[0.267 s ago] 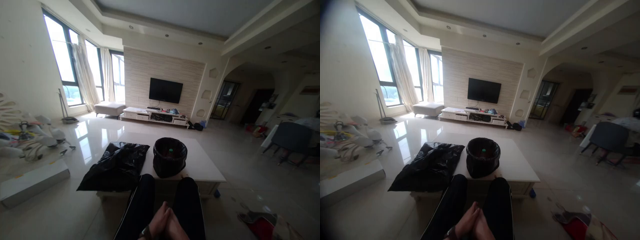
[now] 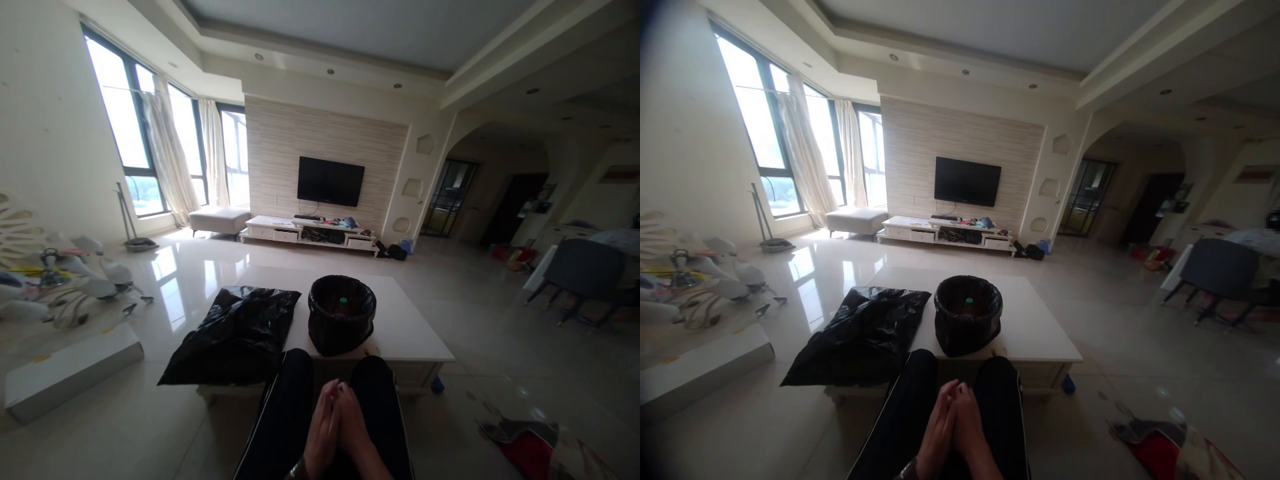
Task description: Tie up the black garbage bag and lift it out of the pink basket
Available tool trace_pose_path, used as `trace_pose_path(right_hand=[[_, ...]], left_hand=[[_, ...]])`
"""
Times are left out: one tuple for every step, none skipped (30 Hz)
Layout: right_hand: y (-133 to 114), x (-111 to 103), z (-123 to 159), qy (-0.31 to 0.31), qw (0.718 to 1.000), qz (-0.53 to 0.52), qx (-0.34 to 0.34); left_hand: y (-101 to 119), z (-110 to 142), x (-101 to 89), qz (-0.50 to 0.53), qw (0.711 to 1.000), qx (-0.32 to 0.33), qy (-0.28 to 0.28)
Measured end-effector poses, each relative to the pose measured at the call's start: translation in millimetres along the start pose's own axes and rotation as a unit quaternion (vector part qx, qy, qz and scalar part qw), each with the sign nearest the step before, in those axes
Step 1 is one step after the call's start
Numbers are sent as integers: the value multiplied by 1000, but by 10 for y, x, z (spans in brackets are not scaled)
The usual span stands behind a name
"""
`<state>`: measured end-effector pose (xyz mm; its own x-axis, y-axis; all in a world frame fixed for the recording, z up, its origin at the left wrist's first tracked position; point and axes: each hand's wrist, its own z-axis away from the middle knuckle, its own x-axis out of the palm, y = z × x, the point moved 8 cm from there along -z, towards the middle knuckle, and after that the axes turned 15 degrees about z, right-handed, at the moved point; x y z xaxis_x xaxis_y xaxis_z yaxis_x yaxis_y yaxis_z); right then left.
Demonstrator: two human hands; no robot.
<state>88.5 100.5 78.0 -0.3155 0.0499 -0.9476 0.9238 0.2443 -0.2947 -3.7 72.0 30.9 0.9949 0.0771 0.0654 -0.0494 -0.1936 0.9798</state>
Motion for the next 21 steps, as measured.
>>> trace_pose_path(right_hand=[[-9,-130,-56,25,999,-34,-16],[4,-295,-119,60,995,-69,-23],[40,-490,-185,105,989,-98,-19],[82,-699,-250,152,981,-118,-10],[95,-897,-317,188,973,-129,-16],[83,-1071,-391,209,968,-135,-30],[55,-1211,-470,216,965,-139,-48],[21,-1315,-552,214,964,-141,-64],[-11,-1378,-631,208,966,-137,-76],[-30,-1395,-709,197,968,-131,-80],[-32,-1370,-781,185,972,-124,-78],[-16,-1308,-847,173,975,-117,-71],[16,-1220,-904,163,978,-114,-64],[58,-1121,-949,157,979,-114,-59],[107,-1024,-984,157,979,-116,-56],[156,-939,-1008,161,978,-118,-58],[204,-873,-1024,167,977,-117,-60],[252,-831,-1035,174,976,-114,-59],[299,-815,-1043,181,976,-109,-54],[341,-825,-1050,189,975,-106,-48],[371,-854,-1061,197,974,-103,-44]], left_hand=[[57,1,-50,-1,999,32,27],[90,0,-104,-5,997,48,54],[97,-7,-153,-14,996,45,76],[82,-20,-194,-23,995,26,92],[56,-35,-223,-32,994,-1,101],[30,-48,-244,-40,993,-27,106],[11,-58,-255,-44,992,-49,110],[-2,-65,-257,-44,991,-63,111],[-10,-69,-249,-43,991,-71,109],[-19,-71,-233,-42,991,-76,104],[-29,-72,-210,-40,992,-78,96],[-44,-71,-187,-37,992,-79,86],[-64,-69,-167,-31,993,-81,76],[-89,-67,-155,-20,994,-84,69],[-120,-64,-148,-1,994,-90,65],[-155,-62,-145,23,993,-99,63],[-194,-58,-145,51,990,-111,64],[-234,-52,-143,80,987,-124,66],[-272,-45,-135,107,982,-139,68],[-307,-36,-125,129,977,-152,69],[-336,-26,-113,148,973,-161,70]])
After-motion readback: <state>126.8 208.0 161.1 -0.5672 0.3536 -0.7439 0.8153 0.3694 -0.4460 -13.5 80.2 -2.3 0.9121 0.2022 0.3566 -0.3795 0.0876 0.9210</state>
